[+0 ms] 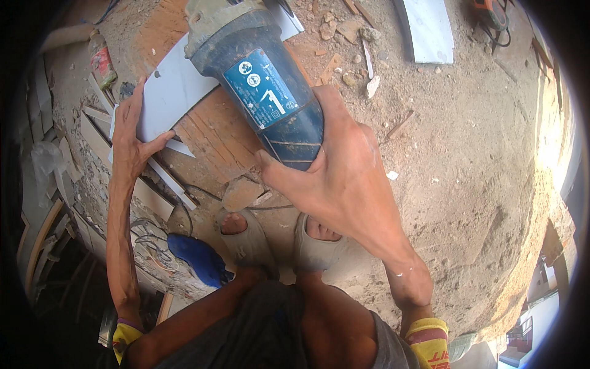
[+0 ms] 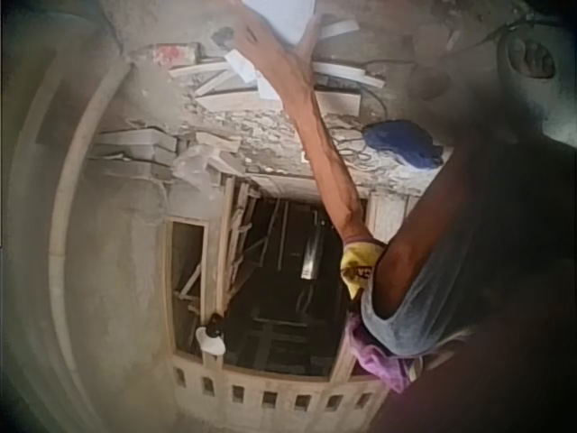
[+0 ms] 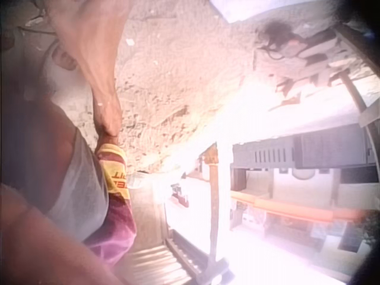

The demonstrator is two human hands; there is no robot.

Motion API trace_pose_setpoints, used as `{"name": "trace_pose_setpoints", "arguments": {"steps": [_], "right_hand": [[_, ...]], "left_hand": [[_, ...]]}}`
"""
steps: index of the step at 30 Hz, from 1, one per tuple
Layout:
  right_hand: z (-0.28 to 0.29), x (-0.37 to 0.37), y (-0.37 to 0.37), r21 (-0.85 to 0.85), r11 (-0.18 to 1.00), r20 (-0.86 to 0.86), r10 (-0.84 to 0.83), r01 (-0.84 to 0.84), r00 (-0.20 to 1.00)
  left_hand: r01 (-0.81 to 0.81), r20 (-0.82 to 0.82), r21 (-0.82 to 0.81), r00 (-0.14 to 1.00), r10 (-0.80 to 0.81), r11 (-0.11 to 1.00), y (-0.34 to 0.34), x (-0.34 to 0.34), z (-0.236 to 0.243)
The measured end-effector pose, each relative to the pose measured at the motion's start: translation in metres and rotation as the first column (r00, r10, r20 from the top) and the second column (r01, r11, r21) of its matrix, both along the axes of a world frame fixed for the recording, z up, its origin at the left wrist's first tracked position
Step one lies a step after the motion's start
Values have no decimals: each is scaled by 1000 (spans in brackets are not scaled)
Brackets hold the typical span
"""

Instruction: The person marks a white tile with a pen, then uses a hand-held angle grinder to cut the tile before carrying it to a sink area.

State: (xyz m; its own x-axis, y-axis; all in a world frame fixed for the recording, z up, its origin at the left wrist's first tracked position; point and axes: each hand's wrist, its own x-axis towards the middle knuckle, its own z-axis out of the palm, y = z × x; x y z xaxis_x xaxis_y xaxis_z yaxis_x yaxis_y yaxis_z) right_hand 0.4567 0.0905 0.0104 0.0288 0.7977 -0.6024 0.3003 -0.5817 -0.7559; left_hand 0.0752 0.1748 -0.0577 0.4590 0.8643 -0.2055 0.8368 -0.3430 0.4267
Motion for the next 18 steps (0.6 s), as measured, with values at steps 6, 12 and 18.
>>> {"name": "trace_pose_setpoints", "arguments": {"steps": [6, 12, 18], "right_hand": [[3, 0, -1, -51, 999, -1, 0, 0, 1000], [5, 1, -2, -54, 998, -14, -8, 8, 1000], [9, 1, -2, -78, 997, -32, -25, 22, 999]], "left_hand": [[20, -1, 15, 1000, -20, 1000, 0, 0, 1], [22, 12, 20, 1000, -22, 1000, 1, 1, 2], [14, 17, 7, 1000, -14, 1000, 1, -1, 1]]}}
